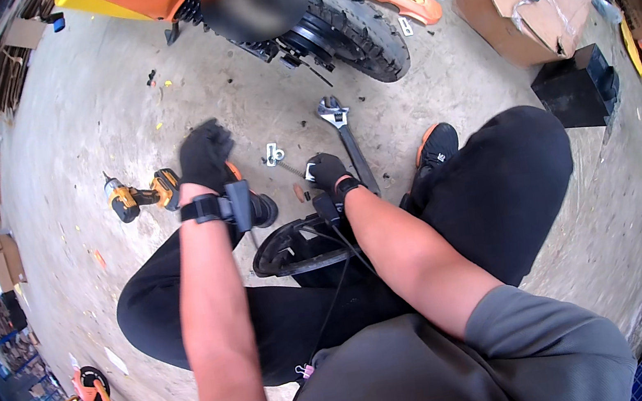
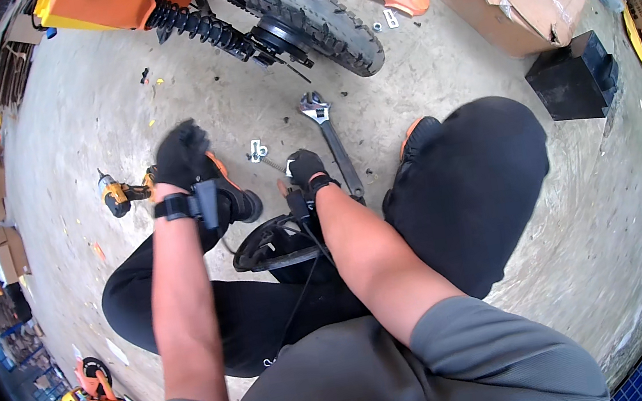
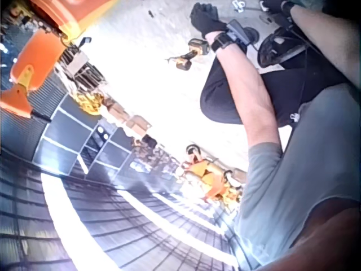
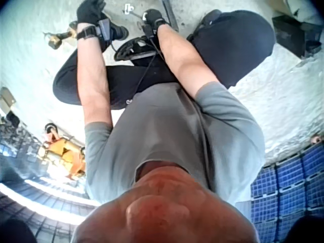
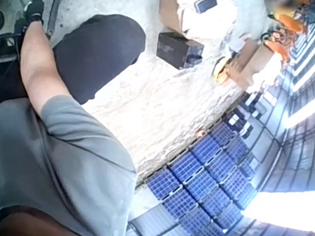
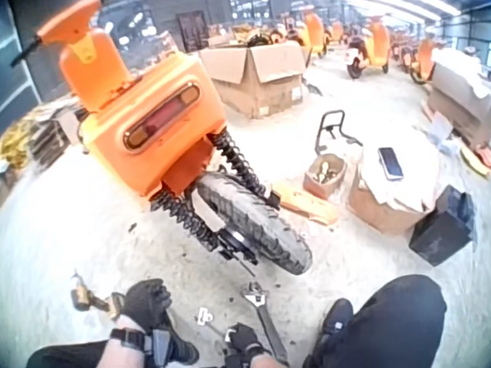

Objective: The person works on a scooter wheel on the floor, handling a metal bracket and then moving to a box to handle a larger wheel and motor assembly by hand.

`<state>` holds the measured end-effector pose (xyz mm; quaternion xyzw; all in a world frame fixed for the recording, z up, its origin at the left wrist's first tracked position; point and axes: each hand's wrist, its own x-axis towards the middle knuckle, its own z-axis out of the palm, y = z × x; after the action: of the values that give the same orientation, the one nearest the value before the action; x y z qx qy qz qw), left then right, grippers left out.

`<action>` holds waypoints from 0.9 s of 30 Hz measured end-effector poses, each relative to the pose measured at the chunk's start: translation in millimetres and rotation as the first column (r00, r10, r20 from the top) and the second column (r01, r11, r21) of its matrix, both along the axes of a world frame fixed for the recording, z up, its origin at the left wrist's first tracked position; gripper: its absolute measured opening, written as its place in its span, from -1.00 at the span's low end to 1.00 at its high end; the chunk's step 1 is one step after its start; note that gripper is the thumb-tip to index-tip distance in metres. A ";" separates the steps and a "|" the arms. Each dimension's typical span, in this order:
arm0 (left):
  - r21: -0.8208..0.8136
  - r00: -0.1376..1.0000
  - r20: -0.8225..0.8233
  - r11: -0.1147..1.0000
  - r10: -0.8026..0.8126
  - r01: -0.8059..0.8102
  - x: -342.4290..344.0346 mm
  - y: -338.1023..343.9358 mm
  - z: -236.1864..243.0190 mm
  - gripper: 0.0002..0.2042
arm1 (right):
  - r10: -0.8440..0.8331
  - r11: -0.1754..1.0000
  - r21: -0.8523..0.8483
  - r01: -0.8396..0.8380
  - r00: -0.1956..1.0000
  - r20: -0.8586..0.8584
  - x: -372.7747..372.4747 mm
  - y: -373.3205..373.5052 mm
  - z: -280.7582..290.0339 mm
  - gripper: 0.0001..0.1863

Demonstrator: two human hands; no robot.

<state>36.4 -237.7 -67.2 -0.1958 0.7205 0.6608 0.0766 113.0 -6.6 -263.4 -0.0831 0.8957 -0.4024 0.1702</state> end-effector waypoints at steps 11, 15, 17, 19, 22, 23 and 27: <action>-0.276 0.915 -0.258 0.931 -0.311 0.239 -3.7 107.0 258.5 -0.64 | 0.059 0.973 -0.211 -0.092 0.985 -0.162 -17.0 -19.5 -46.8 -0.83; -0.293 0.914 -0.235 0.921 -0.330 0.257 18.6 91.0 240.5 -0.64 | 0.232 0.971 -0.017 -0.237 0.962 -0.142 1.9 -13.6 -23.8 -0.83; -0.317 0.922 -0.192 0.911 -0.335 0.265 20.1 83.5 231.0 -0.63 | 0.224 0.973 0.056 -0.223 0.974 -0.023 2.9 1.7 -22.6 -0.84; -0.298 0.920 -0.178 0.910 -0.349 0.287 19.0 65.0 218.8 -0.63 | 0.250 0.964 0.090 -0.249 0.968 -0.001 11.7 14.1 -12.4 -0.69; -0.340 0.870 -0.185 0.861 -0.456 0.379 9.4 65.2 222.3 -0.63 | 0.243 0.969 0.067 -0.240 0.969 -0.050 10.6 43.9 -52.7 -0.77; -0.404 0.850 -0.155 0.817 -0.504 0.411 9.1 59.5 226.1 -0.63 | 0.117 0.985 -0.140 -0.101 0.987 0.110 11.2 33.2 -52.9 -0.81; -0.458 0.851 -0.172 0.805 -0.497 0.378 11.0 41.5 231.1 -0.62 | -0.084 0.954 -0.189 0.231 0.817 0.571 5.6 30.3 -40.1 -0.88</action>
<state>47.4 -196.1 163.9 0.0626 0.8708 0.4808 0.0817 118.6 23.7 -303.5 0.0919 0.7529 -0.5313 0.3774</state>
